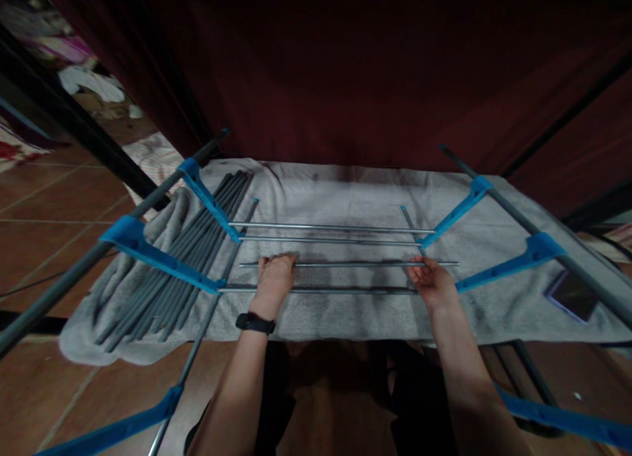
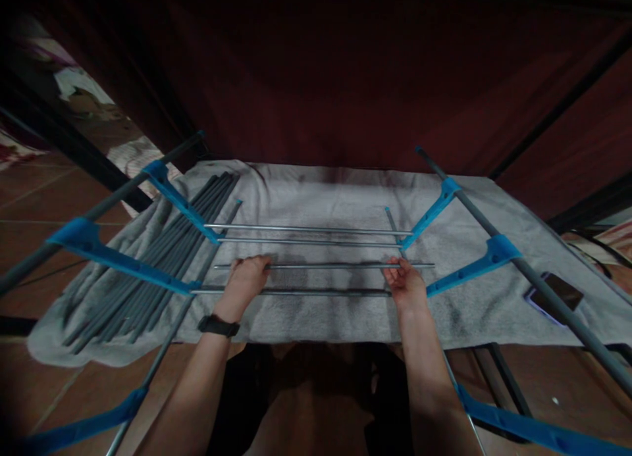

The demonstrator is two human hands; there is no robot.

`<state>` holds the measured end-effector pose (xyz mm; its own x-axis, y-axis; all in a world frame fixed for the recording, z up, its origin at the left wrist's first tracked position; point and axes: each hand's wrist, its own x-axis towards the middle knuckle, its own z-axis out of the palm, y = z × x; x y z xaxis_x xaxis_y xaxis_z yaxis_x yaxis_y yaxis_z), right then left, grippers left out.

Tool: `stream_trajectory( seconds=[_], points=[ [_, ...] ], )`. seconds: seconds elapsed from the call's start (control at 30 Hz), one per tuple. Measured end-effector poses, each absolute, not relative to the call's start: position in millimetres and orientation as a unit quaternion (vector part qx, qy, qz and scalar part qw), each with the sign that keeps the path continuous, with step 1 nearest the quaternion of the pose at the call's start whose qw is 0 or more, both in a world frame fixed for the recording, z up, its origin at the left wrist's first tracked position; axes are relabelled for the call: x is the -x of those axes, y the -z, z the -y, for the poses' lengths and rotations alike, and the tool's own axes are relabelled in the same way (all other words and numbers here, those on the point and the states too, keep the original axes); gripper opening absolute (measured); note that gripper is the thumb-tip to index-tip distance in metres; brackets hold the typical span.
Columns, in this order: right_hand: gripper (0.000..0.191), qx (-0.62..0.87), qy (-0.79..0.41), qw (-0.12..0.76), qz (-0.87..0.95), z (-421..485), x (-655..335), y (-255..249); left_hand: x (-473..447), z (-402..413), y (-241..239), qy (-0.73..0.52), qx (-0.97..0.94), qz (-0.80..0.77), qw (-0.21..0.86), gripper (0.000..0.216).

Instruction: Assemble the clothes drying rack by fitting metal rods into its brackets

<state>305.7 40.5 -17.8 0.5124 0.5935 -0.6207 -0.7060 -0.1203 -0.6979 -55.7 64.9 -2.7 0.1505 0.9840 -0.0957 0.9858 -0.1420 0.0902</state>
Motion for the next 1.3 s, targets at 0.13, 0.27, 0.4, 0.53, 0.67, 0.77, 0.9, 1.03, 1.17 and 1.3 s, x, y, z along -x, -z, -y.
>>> stream_trajectory(
  seconds=[0.13, 0.27, 0.4, 0.53, 0.67, 0.77, 0.9, 1.03, 1.17, 1.3],
  points=[
    [0.022, 0.568, -0.489, 0.659, -0.052, -40.8, -306.9, 16.8, 58.1, -62.5, -1.9, 0.039, -0.727, -0.682, 0.068, 0.028],
    [0.019, 0.572, -0.482, 0.661, -0.057, -41.5, -306.8, 16.2, 57.6, -59.7, -7.9, 0.061, -0.706, -0.701, 0.085, 0.029],
    [0.019, 0.579, -0.486, 0.652, -0.061, -42.2, -307.8, 14.5, 60.2, -58.6, -10.7, 0.058, -0.667, -0.736, 0.099, 0.034],
    [0.02, 0.581, -0.482, 0.653, -0.063, -41.9, -310.4, 14.4, 66.7, -58.8, -9.7, 0.044, -0.654, -0.748, 0.103, 0.033],
    [0.02, 0.575, -0.488, 0.655, -0.05, -41.1, -312.1, 17.1, 70.5, -58.8, -8.5, 0.025, -0.641, -0.76, 0.103, 0.036],
    [0.02, 0.574, -0.49, 0.655, -0.042, -40.7, -311.9, 18.5, 70.3, -57.7, -9.3, 0.012, -0.645, -0.759, 0.091, 0.035],
    [0.019, 0.563, -0.49, 0.665, -0.036, -40.4, -310.8, 17.2, 68.4, -56.1, -11.6, 0.002, -0.664, -0.746, 0.056, 0.035],
    [0.023, 0.564, -0.493, 0.661, -0.045, -40.6, -309.2, 15.6, 67.5, -58.1, -8.6, -0.011, -0.682, -0.73, 0.052, 0.032],
    [0.021, 0.566, -0.491, 0.662, -0.039, -41.1, -305.1, 16.8, 63.9, -62.0, -4.2, -0.007, -0.705, -0.704, 0.079, 0.028],
    [0.019, 0.563, -0.491, 0.664, -0.036, -41.0, -301.3, 19.1, 56.1, -63.8, -7.1, -0.023, -0.727, -0.678, 0.105, 0.025]
  ],
)
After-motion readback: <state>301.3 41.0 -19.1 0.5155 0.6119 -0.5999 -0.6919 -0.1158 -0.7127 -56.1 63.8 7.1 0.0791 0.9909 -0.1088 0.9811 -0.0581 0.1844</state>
